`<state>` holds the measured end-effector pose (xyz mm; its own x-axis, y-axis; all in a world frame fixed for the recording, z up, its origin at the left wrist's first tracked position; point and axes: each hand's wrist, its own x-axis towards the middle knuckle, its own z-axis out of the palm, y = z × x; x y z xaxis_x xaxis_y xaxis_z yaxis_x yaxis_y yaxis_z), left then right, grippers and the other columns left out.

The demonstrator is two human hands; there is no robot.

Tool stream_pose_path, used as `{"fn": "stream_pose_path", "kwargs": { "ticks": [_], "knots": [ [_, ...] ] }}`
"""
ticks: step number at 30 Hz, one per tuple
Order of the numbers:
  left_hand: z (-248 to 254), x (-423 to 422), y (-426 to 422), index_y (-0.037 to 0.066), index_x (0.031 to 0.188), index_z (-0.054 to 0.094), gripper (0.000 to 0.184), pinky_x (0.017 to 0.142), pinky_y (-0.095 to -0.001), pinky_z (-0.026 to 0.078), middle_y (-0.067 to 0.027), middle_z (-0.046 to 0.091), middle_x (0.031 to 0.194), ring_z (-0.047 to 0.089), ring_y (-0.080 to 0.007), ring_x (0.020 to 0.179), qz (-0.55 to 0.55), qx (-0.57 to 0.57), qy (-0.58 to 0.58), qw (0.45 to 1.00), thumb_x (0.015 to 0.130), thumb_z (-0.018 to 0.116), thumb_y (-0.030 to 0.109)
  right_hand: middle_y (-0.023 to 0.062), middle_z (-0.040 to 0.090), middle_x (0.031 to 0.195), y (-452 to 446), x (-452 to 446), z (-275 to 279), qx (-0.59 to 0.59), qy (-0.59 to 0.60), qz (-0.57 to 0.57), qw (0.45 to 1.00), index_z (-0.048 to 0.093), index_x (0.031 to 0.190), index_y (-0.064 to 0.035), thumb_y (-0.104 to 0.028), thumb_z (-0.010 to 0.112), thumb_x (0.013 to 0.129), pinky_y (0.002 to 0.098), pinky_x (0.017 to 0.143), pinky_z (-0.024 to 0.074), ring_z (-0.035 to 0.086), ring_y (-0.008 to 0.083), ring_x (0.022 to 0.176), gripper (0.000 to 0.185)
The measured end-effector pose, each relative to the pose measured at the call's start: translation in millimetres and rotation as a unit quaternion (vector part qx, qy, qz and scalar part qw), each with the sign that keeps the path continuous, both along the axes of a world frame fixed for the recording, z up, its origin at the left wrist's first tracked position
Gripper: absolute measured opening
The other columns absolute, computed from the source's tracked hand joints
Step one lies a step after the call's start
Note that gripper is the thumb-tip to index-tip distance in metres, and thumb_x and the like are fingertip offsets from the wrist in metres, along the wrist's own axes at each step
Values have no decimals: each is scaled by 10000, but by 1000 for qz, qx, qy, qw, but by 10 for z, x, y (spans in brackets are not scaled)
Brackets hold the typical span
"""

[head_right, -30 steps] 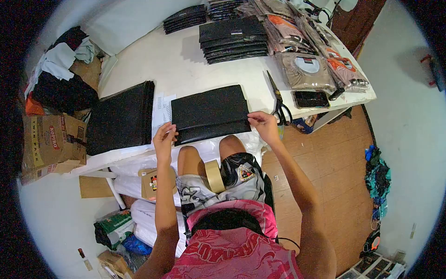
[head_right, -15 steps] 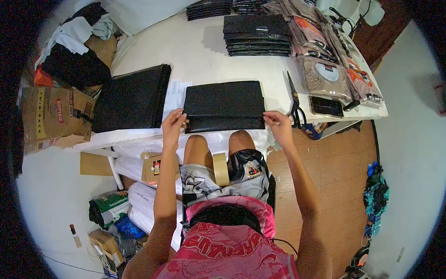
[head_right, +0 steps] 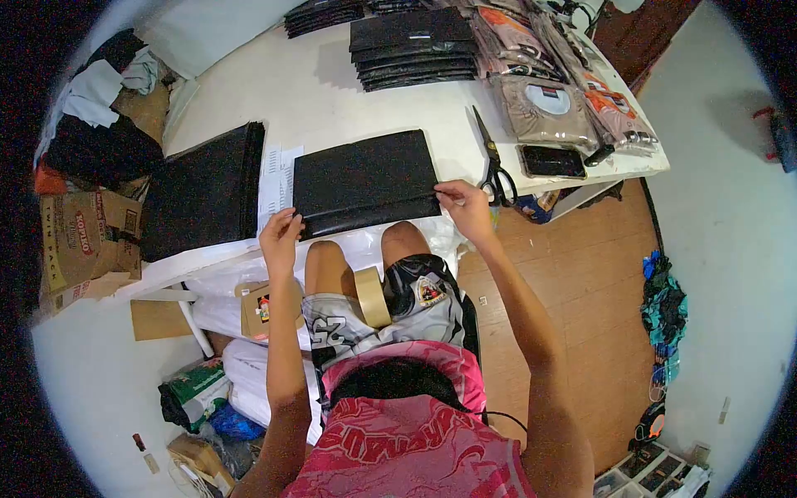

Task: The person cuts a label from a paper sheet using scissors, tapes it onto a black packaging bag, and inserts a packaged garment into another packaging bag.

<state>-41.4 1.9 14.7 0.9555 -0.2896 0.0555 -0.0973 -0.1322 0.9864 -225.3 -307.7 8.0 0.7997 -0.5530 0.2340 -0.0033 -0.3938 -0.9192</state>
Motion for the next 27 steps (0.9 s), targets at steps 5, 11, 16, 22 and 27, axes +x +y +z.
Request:
{"fn": "stream_pose_path", "kwargs": {
  "ticks": [5,11,16,22,27],
  "knots": [
    [-16,-3,9,-4,1041,670,192,660,-219,470,-46,655,849,593,-88,720,5,20,-20,1000,863,685,65,93,705,904,14,-1,13,-32,10,-10,999,695,1014,-18,-6,689,831,265,755,524,664,144,800,183],
    [-78,20,45,-6,1006,686,175,651,-231,458,-37,667,810,562,-78,703,19,63,-72,995,846,696,64,100,699,908,4,-2,-77,-30,-14,-4,999,697,997,-14,-4,692,826,275,759,524,667,154,819,172],
    [-64,20,45,0,1005,692,173,644,-234,455,-52,683,818,560,-83,692,23,73,-91,993,842,694,56,112,696,911,55,0,-34,-49,-20,-7,999,698,992,-10,0,694,818,279,760,524,668,166,813,174],
    [-64,34,55,-10,1001,693,169,642,-246,471,-79,697,832,579,-102,684,14,86,-112,990,843,689,49,125,692,908,106,-8,26,-86,-8,-21,996,704,972,-6,10,701,794,279,747,520,669,188,805,179],
    [-108,31,59,-7,997,698,164,642,-259,486,-106,710,847,596,-121,669,14,82,-112,990,841,688,45,130,688,899,143,-18,87,-117,-5,-30,993,706,961,-8,10,702,786,285,731,517,667,201,798,176]
  ]
}}
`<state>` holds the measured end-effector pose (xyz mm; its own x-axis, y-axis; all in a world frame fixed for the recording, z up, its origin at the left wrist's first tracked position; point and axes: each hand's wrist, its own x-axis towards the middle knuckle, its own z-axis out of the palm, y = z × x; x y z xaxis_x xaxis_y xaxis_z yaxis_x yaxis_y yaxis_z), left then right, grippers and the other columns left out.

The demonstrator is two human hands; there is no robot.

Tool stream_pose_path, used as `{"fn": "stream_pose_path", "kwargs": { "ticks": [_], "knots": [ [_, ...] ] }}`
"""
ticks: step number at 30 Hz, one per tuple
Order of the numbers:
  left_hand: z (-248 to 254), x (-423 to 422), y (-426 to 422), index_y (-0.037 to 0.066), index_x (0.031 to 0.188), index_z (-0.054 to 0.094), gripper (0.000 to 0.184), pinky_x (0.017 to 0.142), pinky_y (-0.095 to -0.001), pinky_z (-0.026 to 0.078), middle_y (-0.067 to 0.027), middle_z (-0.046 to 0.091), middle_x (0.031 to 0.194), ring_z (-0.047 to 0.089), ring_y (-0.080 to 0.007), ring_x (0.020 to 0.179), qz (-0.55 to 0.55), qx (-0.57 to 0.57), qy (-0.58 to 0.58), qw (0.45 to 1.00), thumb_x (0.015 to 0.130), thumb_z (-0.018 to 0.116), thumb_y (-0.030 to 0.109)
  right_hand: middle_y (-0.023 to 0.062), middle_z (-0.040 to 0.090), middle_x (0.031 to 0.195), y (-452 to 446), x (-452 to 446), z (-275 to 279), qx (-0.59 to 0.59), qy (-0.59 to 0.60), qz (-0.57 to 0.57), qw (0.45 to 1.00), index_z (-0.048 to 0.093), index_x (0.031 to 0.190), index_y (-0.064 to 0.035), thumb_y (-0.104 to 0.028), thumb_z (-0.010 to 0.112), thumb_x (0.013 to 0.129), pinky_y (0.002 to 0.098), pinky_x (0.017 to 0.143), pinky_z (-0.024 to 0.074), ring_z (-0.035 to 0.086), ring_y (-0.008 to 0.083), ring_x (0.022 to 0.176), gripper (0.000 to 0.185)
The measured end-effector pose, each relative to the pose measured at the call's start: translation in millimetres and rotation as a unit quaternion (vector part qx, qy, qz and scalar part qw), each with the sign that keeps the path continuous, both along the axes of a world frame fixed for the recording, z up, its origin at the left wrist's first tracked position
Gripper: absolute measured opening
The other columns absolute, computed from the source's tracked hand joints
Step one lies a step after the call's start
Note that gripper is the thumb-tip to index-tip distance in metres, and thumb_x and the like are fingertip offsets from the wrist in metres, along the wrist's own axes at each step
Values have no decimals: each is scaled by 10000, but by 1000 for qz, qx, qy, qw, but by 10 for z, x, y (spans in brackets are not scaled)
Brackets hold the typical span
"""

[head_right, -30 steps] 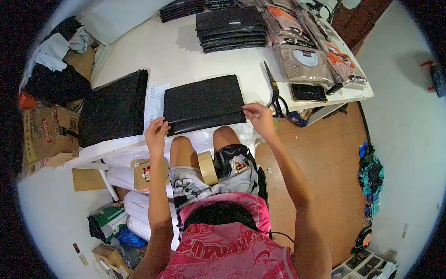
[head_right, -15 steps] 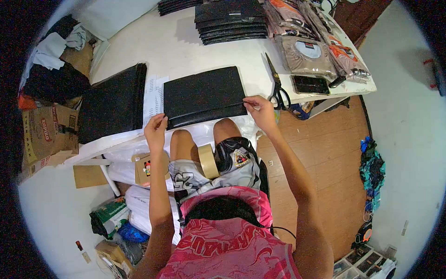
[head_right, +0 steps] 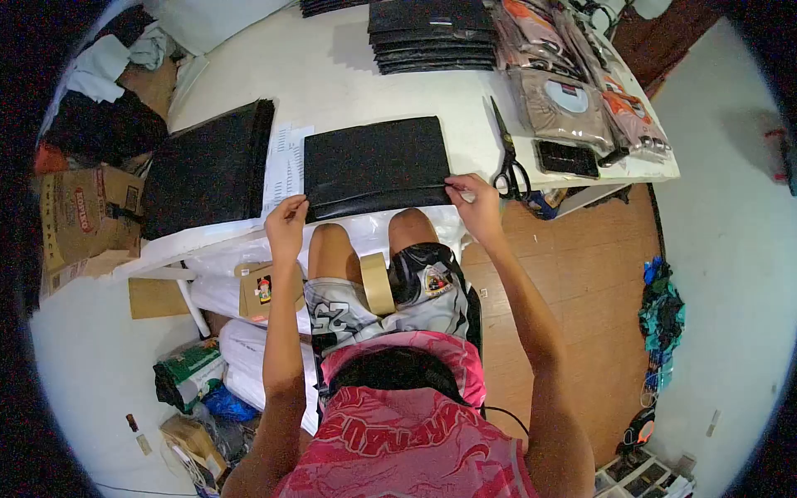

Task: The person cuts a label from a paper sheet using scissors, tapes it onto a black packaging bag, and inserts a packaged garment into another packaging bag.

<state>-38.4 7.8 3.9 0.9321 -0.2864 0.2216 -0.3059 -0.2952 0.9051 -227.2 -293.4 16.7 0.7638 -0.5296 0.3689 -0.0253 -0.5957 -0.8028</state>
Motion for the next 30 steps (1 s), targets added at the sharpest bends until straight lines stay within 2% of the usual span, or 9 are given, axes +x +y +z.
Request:
{"fn": "stream_pose_path", "kwargs": {
  "ticks": [6,11,15,18,21,23,27,29,30],
  "knots": [
    [32,-14,-36,-11,988,698,165,633,-274,489,-128,711,822,610,-140,641,13,32,-8,999,829,684,32,137,685,900,-14,8,-22,-34,-13,11,999,708,947,-8,4,704,779,294,712,516,666,214,782,168],
    [21,-37,-24,0,977,703,160,629,-309,497,-150,704,834,636,-202,638,15,74,-51,996,831,668,56,141,681,905,33,7,-36,-55,-12,-4,998,711,935,-5,-31,717,780,310,715,517,665,239,785,157],
    [157,-105,-12,11,966,709,159,640,-336,501,-134,688,824,636,-243,651,9,110,-69,992,827,667,75,127,657,930,71,-45,-11,-124,-14,3,992,710,949,-3,-95,747,771,339,766,506,637,265,853,205],
    [239,-133,-12,21,945,712,151,662,-358,503,-117,664,821,625,-271,686,-6,182,-97,978,818,675,92,121,632,974,108,-99,18,-168,-4,12,986,705,978,-4,-143,772,753,348,790,499,611,270,906,272],
    [402,-166,-60,25,928,710,149,716,-386,499,-109,648,863,616,-298,787,0,207,-136,969,805,693,108,119,611,1017,120,-126,47,-184,5,22,983,700,1004,-7,-177,791,737,351,792,497,595,269,932,329],
    [609,-229,-179,26,945,708,156,790,-370,492,-120,660,970,623,-294,879,-7,170,-271,947,810,703,103,119,604,1034,130,-134,39,-183,2,27,983,698,1013,-8,-188,797,731,352,788,498,591,269,935,349],
    [667,-271,-617,36,925,711,140,877,-388,465,-122,651,1071,599,-310,1000,-56,138,-280,948,811,705,116,115,598,1025,140,-126,18,-191,0,23,981,699,1013,-7,-197,800,732,352,780,497,582,266,916,355],
    [510,-175,-908,51,1022,695,210,964,-433,427,-149,613,1191,558,-336,1117,-114,126,-317,933,838,686,150,114,597,1019,157,-120,8,-198,1,23,980,698,1014,-5,-199,799,734,352,775,496,578,266,911,356],
    [464,-141,-1038,51,1022,695,210,964,-433,427,-149,613,1191,558,-336,1117,-112,123,-317,934,838,686,150,114,596,1014,166,-116,5,-203,-2,17,979,697,1013,-3,-197,797,736,352,773,493,575,266,910,352]
  ]
}}
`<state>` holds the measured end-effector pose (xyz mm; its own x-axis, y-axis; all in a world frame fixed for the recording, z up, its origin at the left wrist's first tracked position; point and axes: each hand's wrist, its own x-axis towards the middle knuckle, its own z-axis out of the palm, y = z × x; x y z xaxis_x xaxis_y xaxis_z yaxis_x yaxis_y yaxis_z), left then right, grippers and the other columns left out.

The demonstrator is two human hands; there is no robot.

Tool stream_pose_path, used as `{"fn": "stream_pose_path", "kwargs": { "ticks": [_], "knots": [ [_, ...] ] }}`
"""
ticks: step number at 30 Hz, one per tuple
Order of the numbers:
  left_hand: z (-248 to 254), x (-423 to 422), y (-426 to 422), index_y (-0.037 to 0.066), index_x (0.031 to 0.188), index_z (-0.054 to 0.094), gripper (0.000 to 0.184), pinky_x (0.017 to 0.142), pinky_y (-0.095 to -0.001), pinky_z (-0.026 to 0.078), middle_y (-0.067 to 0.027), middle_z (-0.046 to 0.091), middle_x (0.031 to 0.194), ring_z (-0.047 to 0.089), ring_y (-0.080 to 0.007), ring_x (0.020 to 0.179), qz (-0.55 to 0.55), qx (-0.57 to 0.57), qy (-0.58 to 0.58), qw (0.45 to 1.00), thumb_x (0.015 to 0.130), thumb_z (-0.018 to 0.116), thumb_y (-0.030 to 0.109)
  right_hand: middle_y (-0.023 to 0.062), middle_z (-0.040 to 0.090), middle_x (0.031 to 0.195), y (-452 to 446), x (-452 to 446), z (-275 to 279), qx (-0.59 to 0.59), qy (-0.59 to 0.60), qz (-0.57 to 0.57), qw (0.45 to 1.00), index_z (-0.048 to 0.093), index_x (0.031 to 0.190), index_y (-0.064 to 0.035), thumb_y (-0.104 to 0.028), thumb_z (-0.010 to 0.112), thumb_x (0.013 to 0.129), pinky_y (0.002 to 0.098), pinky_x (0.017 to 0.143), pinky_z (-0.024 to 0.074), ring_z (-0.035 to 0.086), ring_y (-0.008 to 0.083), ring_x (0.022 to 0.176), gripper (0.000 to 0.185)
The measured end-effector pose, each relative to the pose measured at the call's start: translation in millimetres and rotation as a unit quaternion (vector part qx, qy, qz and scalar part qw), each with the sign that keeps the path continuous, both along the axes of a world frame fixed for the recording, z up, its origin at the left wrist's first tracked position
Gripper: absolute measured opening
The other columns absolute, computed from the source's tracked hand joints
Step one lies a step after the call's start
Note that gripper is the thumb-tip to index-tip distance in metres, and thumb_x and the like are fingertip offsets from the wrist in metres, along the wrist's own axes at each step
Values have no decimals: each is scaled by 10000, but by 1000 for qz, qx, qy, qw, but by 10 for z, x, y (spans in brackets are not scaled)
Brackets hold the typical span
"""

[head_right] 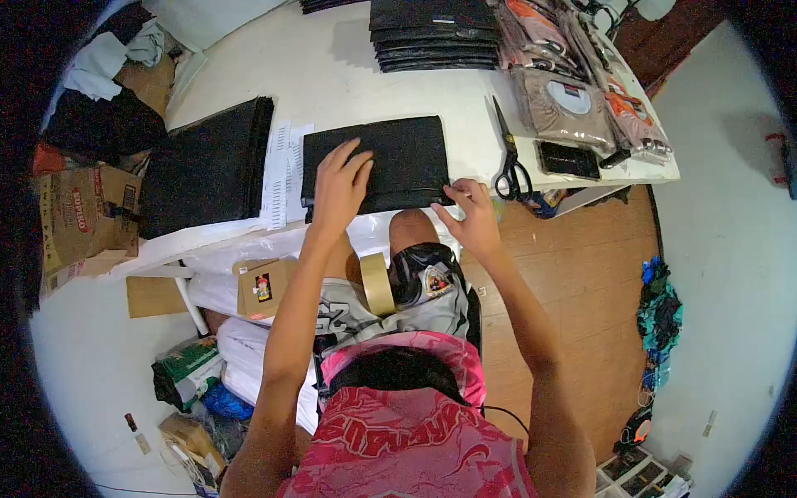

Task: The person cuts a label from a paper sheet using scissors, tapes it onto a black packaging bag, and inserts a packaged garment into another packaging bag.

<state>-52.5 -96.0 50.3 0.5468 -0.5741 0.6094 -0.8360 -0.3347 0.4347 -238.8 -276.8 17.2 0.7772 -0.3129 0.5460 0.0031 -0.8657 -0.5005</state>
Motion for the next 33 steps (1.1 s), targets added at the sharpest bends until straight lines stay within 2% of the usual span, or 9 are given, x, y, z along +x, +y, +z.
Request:
{"fn": "stream_pose_path", "kwargs": {
  "ticks": [2,6,11,13,16,19,26,28,33],
  "knots": [
    [-90,26,-219,91,1221,618,365,1052,-505,341,-185,500,1360,446,-368,1271,11,80,-35,996,898,620,262,117,600,1009,8,6,-4,3,-5,-6,1000,701,991,0,-197,786,748,362,774,482,573,274,914,324],
    [-319,-19,-269,145,1407,467,557,1125,-544,211,-189,348,1491,296,-376,1385,47,169,-28,984,935,498,439,115,632,925,-11,26,106,-32,7,-31,999,723,929,-24,-231,757,780,388,759,479,581,293,886,257],
    [-312,-46,-281,141,1400,475,543,1119,-552,220,-192,347,1489,301,-379,1381,50,184,-30,981,934,506,416,176,681,809,-423,701,78,199,-54,-113,972,704,897,18,-190,673,848,410,710,510,650,321,724,216],
    [-304,-43,-278,139,1400,475,542,1118,-554,220,-192,344,1491,300,-380,1381,50,188,-38,980,933,507,412,173,699,825,-655,1065,-11,267,-31,-151,951,722,866,-2,-281,675,833,414,707,524,678,322,751,284],
    [-282,-50,-289,134,1399,475,544,1115,-556,223,-199,343,1487,301,-388,1378,48,184,-23,981,931,509,409,161,704,811,-833,1429,7,145,101,-253,951,738,848,-25,-397,690,786,415,724,526,681,328,779,380],
    [-277,-49,-286,150,1421,443,548,1124,-556,203,-181,323,1505,283,-381,1389,50,196,-16,979,940,501,406,156,706,805,-926,1575,-63,131,162,-257,944,752,834,-54,-454,689,760,418,711,528,681,333,756,411],
    [-269,-61,-268,153,1423,442,546,1124,-555,202,-185,324,1503,284,-381,1389,42,195,-9,980,940,503,401,129,715,815,-1153,1570,-333,180,113,-267,940,761,868,-105,-432,690,762,413,784,514,681,330,819,351],
    [-271,-57,-282,151,1419,448,539,1124,-553,201,-187,329,1501,287,-382,1388,47,196,-13,980,941,504,394,122,719,857,-1168,1565,-196,263,162,-233,922,761,888,-119,-428,680,765,412,821,502,678,321,868,342],
    [-278,-49,-286,142,1412,458,536,1118,-553,213,-190,343,1491,297,-383,1383,44,189,-22,981,940,507,391,156,711,847,-1071,1586,-135,204,173,-215,939,752,903,-83,-395,688,776,384,777,512,689,300,838,344]
  ]
}}
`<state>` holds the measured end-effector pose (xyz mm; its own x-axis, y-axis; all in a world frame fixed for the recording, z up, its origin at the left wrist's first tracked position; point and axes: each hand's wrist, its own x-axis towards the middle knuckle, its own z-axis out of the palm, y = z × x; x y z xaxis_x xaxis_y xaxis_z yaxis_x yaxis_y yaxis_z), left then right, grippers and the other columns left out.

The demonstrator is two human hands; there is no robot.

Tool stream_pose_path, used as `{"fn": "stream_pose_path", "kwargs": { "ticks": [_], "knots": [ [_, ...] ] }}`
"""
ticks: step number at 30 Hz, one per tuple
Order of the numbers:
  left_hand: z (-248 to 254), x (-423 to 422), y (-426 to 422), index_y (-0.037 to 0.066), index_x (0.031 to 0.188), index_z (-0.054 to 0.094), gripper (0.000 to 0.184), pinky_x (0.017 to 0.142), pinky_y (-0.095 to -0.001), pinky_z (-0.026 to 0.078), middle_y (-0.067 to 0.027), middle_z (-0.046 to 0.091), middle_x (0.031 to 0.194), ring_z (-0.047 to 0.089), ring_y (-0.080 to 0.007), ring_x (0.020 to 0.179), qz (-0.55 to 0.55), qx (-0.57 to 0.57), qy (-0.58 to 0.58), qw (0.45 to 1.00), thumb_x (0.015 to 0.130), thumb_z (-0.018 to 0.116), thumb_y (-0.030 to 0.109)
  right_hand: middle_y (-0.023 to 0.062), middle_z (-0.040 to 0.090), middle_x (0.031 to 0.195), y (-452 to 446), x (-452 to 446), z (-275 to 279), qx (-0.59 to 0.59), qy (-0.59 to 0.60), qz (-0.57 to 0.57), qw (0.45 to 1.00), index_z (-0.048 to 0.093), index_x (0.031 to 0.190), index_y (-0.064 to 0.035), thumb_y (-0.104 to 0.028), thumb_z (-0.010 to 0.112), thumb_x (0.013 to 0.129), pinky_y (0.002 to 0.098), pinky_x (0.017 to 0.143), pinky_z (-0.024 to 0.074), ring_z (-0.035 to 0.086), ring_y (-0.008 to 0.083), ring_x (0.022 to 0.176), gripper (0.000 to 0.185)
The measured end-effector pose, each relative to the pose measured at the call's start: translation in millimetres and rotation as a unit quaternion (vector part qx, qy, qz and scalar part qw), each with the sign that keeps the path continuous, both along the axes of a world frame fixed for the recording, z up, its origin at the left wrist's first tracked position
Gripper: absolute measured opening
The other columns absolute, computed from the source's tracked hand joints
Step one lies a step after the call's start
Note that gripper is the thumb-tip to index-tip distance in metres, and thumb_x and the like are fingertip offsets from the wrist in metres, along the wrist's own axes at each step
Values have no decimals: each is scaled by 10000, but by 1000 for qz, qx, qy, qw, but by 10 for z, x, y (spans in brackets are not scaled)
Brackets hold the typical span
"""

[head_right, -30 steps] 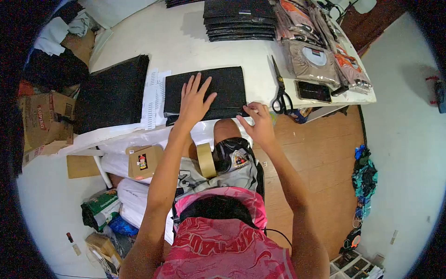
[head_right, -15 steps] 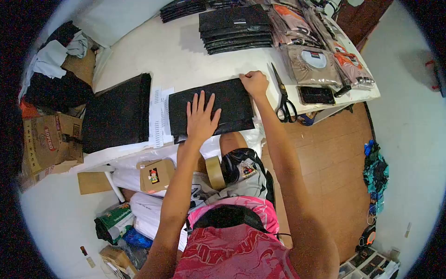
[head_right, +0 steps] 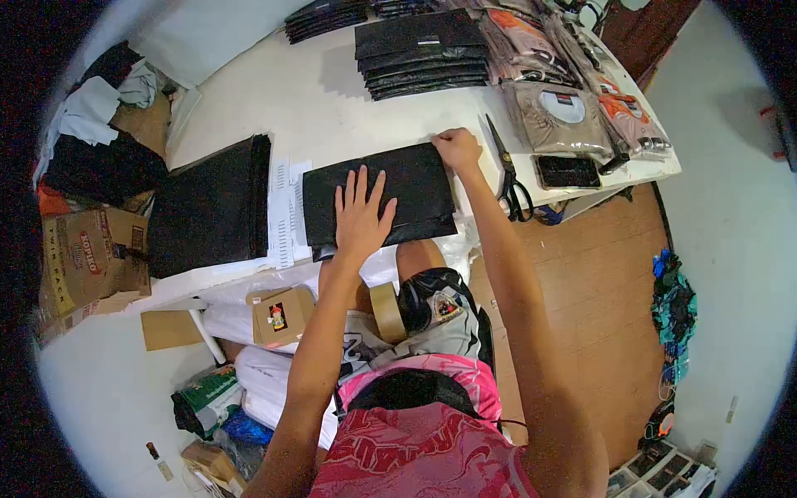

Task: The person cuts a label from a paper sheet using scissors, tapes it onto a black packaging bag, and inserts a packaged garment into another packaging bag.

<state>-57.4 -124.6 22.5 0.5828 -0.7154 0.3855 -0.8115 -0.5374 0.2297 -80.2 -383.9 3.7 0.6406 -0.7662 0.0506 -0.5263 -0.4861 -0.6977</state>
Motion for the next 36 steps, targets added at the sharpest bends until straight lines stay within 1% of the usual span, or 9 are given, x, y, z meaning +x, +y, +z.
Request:
{"fn": "stream_pose_path", "kwargs": {
  "ticks": [2,4,11,13,17,22,26,29,36],
  "knots": [
    [-3,-7,14,139,1410,459,536,1116,-553,217,-191,346,1489,300,-383,1381,0,2,-2,1000,940,508,391,187,704,816,-17,3,-41,-14,6,-4,1000,743,912,-37,-358,704,781,360,740,517,696,290,805,349],
    [4,-5,6,134,1409,460,539,1115,-554,221,-191,346,1489,302,-384,1379,-1,3,2,1000,938,510,392,118,722,900,-190,32,-166,37,9,10,999,762,919,-143,-452,681,753,399,830,502,682,305,893,360],
    [-12,-3,3,135,1412,457,539,1116,-554,218,-189,341,1493,299,-384,1380,-1,9,-3,1000,941,502,395,98,726,937,-199,58,-60,81,44,62,994,764,918,-157,-447,692,749,394,860,493,674,284,950,343],
    [-5,-8,7,136,1414,454,540,1118,-555,214,-190,337,1495,295,-384,1382,-4,1,3,1000,943,498,396,152,701,775,-134,51,-31,-6,67,45,997,744,884,-42,-354,709,787,365,724,507,677,260,745,328],
    [9,-13,7,136,1416,451,540,1122,-553,206,-190,332,1498,288,-383,1386,-10,9,3,1000,944,496,395,155,698,786,-204,97,-112,33,79,46,995,744,884,-48,-353,710,788,369,731,501,678,267,772,322],
    [15,-16,0,137,1416,451,537,1126,-550,196,-190,329,1499,286,-380,1388,-8,12,7,1000,946,487,393,115,726,872,-304,118,-251,70,-26,-24,997,762,863,-117,-425,677,789,377,801,508,684,318,889,328],
    [8,-16,-7,138,1419,447,538,1127,-549,194,-193,331,1497,285,-379,1389,-6,14,2,1000,948,481,396,133,718,800,-226,-11,-90,156,-119,4,981,761,862,-88,-456,701,759,362,768,517,689,323,829,386],
    [21,-27,-8,137,1422,442,541,1129,-549,191,-195,330,1497,279,-378,1392,-7,16,11,1000,949,477,398,73,729,893,-139,21,-80,-3,34,85,996,773,890,-172,-474,733,723,420,787,504,684,284,871,348],
    [-14,-12,-22,142,1415,451,547,1126,-549,196,-188,330,1497,282,-374,1391,-11,10,3,1000,937,493,405,67,730,940,-64,27,-15,43,71,44,996,771,904,-198,-460,741,729,482,891,448,673,301,940,316]
  ]
}}
